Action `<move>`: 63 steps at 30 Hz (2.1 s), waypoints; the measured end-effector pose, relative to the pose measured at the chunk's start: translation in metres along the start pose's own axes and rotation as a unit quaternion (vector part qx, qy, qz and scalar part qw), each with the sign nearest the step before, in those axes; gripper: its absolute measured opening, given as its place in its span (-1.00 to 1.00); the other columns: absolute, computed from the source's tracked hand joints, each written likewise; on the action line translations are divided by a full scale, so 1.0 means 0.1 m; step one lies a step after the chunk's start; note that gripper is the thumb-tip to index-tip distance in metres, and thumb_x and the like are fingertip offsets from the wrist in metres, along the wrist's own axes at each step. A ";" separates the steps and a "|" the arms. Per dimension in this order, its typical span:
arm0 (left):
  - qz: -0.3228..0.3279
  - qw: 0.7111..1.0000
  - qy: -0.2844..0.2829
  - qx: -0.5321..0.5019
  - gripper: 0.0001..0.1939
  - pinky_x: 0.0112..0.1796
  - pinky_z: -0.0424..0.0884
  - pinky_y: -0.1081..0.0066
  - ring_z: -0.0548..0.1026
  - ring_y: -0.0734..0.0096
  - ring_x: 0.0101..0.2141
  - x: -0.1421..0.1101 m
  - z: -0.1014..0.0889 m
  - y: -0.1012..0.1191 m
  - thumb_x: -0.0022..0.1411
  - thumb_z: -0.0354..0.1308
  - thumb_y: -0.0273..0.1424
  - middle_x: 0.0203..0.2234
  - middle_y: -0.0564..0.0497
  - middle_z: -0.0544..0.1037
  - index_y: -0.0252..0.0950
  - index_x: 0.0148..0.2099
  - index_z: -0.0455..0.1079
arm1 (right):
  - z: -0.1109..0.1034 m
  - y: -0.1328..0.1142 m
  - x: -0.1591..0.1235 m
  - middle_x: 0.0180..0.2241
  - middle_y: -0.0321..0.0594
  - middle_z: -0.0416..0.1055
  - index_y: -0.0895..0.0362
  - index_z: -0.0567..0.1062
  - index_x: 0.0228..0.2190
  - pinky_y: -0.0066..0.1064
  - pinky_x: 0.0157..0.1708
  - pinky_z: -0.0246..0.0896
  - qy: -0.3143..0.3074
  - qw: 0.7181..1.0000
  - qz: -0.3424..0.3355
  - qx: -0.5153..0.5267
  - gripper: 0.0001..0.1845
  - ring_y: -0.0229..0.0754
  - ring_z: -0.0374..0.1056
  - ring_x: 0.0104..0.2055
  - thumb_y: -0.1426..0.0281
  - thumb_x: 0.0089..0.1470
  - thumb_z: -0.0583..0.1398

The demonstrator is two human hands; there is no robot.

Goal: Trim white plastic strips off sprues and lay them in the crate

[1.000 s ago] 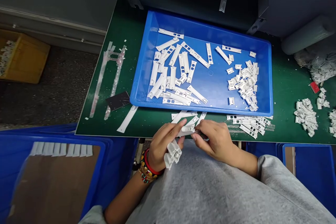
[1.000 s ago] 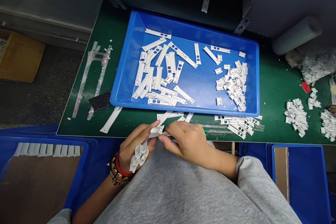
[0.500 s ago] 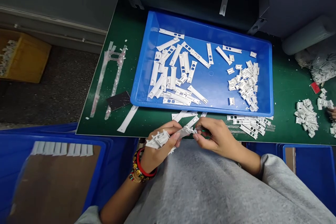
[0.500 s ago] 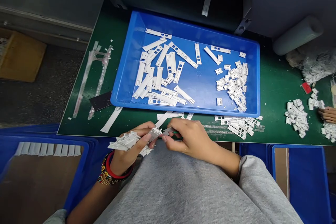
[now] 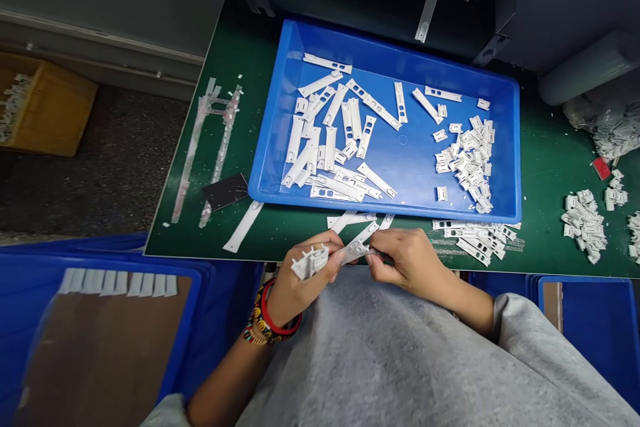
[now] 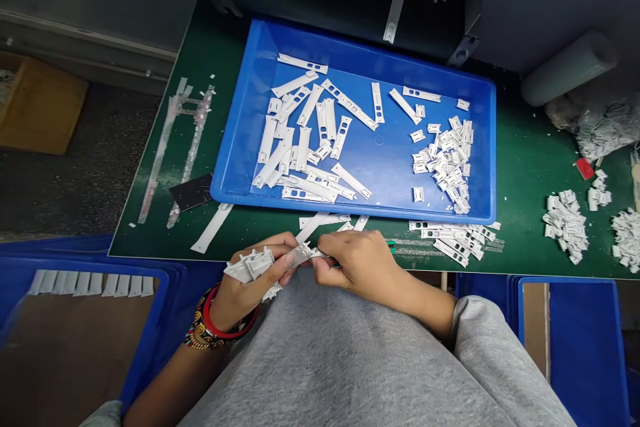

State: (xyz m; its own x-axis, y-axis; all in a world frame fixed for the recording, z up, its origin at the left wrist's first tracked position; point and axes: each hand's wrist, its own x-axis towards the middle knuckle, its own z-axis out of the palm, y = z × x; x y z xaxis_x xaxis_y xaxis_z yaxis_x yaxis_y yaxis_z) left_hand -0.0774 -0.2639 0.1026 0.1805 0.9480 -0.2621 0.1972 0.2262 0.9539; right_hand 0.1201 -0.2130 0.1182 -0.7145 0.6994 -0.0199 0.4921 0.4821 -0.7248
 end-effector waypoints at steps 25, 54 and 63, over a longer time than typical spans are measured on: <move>-0.056 0.995 -0.084 -0.024 -0.64 -0.35 0.41 0.36 0.47 0.33 -0.41 0.01 -0.03 -0.30 0.28 0.05 -0.19 -0.50 -0.03 0.51 -0.29 -0.44 0.47 | 0.23 0.15 -0.14 -0.56 -0.42 0.30 0.13 0.43 -0.28 -0.53 -0.50 0.07 -0.004 0.956 0.163 0.245 -0.85 -0.34 0.18 -0.57 0.39 0.05 0.15; 0.062 0.997 -0.006 0.055 -0.79 -0.27 0.48 0.36 0.52 0.28 -0.30 -0.05 0.03 -0.18 0.23 0.14 -0.31 -0.30 -0.08 0.55 -0.28 -0.11 0.39 | 0.04 0.03 -0.17 -0.37 -0.20 0.46 0.11 0.38 -0.11 -0.41 -0.37 0.21 0.034 0.999 0.010 0.027 -0.72 -0.19 0.38 -0.36 0.33 0.36 -0.08; 0.118 0.989 0.028 0.083 -0.84 -0.26 0.46 0.42 0.51 0.36 -0.34 -0.03 0.01 -0.14 0.21 0.14 -0.44 -0.31 -0.01 0.53 -0.25 -0.13 0.38 | -0.12 -0.03 -0.19 -0.37 -0.21 0.46 0.12 0.44 -0.14 -0.39 -0.32 0.22 0.034 0.998 -0.015 0.059 -0.65 -0.20 0.37 -0.34 0.29 0.38 -0.09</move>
